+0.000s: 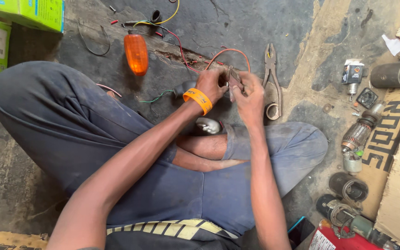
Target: The person sits on the floor and repairs an electrical component by stripping wires, inserting them into terminals, and tightening screws with a screwdriver. They also handle a small orange light housing and a white plastic part, assembling and adjusting connections throughout the clip.
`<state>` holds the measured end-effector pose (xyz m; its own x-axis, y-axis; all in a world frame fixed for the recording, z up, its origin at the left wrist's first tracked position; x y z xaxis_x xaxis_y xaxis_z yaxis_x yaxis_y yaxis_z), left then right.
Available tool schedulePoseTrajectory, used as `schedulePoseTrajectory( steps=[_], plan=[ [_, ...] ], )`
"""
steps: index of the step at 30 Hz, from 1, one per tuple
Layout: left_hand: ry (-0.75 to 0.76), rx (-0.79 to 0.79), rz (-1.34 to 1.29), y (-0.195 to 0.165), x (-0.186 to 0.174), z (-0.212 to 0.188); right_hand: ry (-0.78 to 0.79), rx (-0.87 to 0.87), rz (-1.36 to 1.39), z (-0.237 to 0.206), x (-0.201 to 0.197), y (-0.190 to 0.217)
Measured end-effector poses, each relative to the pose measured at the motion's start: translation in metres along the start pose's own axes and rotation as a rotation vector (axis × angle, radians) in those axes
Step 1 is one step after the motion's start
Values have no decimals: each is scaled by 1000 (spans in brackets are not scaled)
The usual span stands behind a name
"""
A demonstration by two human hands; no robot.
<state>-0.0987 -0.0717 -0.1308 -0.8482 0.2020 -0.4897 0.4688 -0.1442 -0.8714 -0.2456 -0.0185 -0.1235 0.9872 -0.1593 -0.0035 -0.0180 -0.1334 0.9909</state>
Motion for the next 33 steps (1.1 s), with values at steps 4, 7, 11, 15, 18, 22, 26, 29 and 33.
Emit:
schedulePoseTrajectory(
  steps=[4,7,11,15,18,22,26,29,33],
  plan=[
    [-22,65,16,-5,3,2,-6,4,-197,-2,1,4],
    [-42,92,110,-6,6,4,-25,-211,-460,1,0,10],
    [-32,85,103,0,12,6,-47,-131,-452,9,-11,-8],
    [21,29,114,3,15,10,-32,105,-166,9,-26,-41],
    [-271,468,225,-15,6,12,-34,-127,-425,18,-28,-42],
    [-282,467,198,-27,-1,15,-54,-240,-604,18,-26,-24],
    [35,118,201,-17,11,11,-57,-104,-505,19,-22,-13],
    [-16,176,184,-16,13,7,-50,-4,-445,17,-21,-12],
    [63,147,219,-17,14,6,-67,-168,-475,16,-20,-2]
  ],
)
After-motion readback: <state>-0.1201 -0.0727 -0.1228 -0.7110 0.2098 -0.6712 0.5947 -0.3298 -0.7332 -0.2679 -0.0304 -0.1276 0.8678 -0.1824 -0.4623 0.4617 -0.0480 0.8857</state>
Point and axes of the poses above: each hand's wrist, its own z-axis towards the middle knuckle, its own x-axis out of the palm, y = z × x, the point moved 3 cm from there along z, towards the middle knuckle, and after that the axes turned 9 degrees about z, right-handed, at the moved point
